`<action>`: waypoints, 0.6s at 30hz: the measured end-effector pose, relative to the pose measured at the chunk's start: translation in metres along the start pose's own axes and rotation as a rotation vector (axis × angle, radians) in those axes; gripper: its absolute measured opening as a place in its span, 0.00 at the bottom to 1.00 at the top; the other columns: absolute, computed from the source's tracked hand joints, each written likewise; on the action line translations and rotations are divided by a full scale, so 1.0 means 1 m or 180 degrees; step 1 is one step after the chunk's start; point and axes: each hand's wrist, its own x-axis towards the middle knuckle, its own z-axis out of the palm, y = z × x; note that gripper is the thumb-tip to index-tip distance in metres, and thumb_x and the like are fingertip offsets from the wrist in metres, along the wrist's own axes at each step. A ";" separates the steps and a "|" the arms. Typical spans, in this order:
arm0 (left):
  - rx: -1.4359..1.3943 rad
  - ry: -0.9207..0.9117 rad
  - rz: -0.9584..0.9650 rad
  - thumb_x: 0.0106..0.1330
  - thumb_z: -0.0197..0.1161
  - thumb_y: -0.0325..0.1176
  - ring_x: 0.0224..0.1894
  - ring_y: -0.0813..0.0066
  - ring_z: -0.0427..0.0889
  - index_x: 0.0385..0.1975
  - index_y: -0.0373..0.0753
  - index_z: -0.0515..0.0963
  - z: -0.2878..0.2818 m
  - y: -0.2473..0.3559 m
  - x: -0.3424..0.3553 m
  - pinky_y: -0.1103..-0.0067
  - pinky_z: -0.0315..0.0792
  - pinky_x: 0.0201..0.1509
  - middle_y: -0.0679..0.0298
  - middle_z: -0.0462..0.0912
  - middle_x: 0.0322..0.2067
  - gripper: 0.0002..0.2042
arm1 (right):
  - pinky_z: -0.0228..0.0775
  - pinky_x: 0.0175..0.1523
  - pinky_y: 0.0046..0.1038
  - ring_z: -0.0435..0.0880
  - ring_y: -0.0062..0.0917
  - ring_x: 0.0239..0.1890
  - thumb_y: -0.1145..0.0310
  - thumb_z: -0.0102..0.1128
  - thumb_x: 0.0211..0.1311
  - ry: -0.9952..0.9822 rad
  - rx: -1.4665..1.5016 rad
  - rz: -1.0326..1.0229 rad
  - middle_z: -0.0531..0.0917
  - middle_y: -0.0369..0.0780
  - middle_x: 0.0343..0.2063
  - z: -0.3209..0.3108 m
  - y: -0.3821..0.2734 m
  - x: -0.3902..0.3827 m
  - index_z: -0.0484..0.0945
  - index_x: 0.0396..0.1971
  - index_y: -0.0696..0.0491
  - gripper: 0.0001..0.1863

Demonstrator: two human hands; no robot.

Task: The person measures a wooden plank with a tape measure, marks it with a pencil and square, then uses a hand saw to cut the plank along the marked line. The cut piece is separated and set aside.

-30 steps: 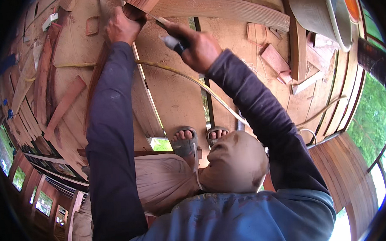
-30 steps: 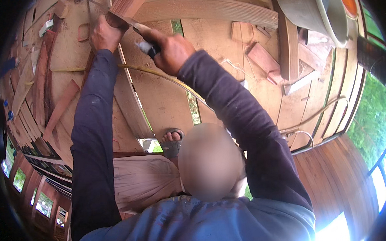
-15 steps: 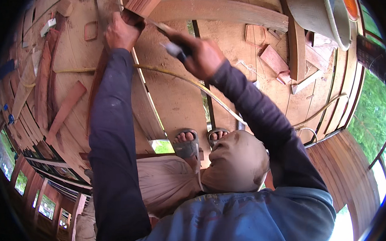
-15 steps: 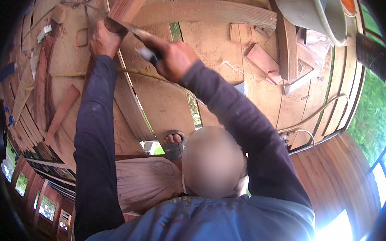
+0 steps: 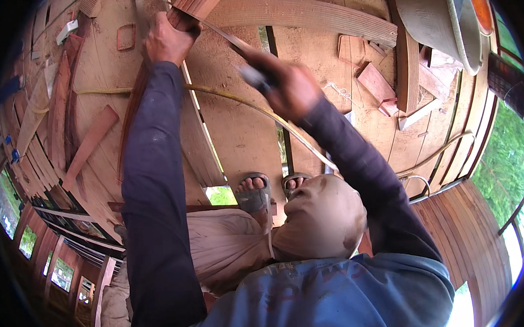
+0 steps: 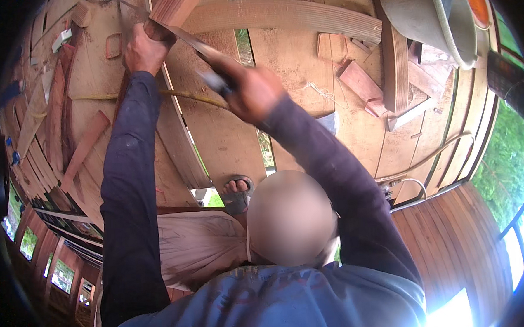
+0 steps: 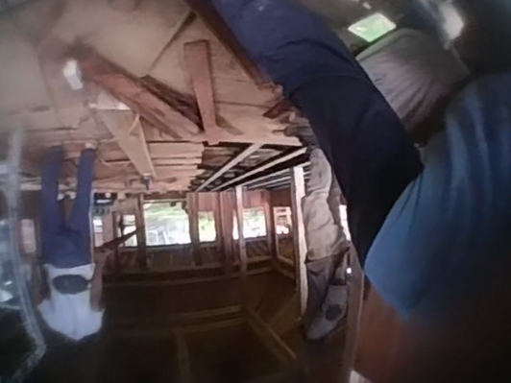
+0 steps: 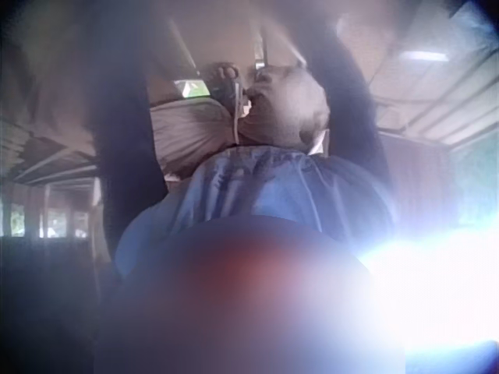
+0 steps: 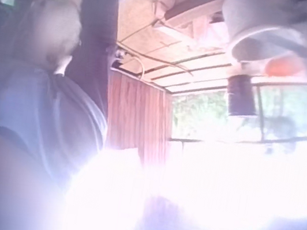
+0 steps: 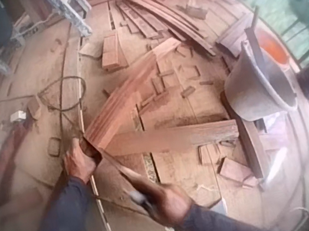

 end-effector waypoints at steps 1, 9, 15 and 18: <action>-0.0053 -0.0037 -0.0057 0.47 0.77 0.58 0.47 0.42 0.86 0.47 0.36 0.74 -0.001 -0.002 -0.002 0.56 0.77 0.55 0.43 0.86 0.42 0.36 | 0.83 0.43 0.42 0.89 0.46 0.37 0.66 0.61 0.69 -0.0083 0.0088 0.0311 0.87 0.53 0.38 -0.013 0.000 -0.034 0.76 0.63 0.46 0.22; 0.0066 0.0275 0.0101 0.46 0.78 0.58 0.46 0.41 0.86 0.46 0.36 0.74 0.012 -0.002 0.000 0.55 0.77 0.52 0.43 0.86 0.40 0.36 | 0.84 0.45 0.41 0.89 0.45 0.38 0.75 0.62 0.59 -0.0105 -0.0213 0.0037 0.88 0.50 0.39 0.007 0.025 0.013 0.75 0.64 0.45 0.30; -0.0119 0.0036 0.0038 0.46 0.78 0.57 0.45 0.43 0.86 0.45 0.35 0.75 0.005 -0.006 -0.005 0.56 0.78 0.52 0.44 0.85 0.42 0.35 | 0.83 0.44 0.40 0.90 0.45 0.38 0.68 0.63 0.66 0.0054 0.0088 0.0058 0.88 0.51 0.41 -0.007 0.009 -0.034 0.74 0.65 0.47 0.26; -0.0009 0.0087 0.0035 0.47 0.79 0.56 0.46 0.44 0.86 0.47 0.34 0.74 -0.001 0.005 -0.006 0.58 0.78 0.52 0.45 0.85 0.43 0.36 | 0.84 0.49 0.37 0.91 0.44 0.41 0.68 0.69 0.64 0.0041 -0.0413 0.0270 0.88 0.54 0.42 -0.057 -0.006 -0.124 0.78 0.62 0.50 0.26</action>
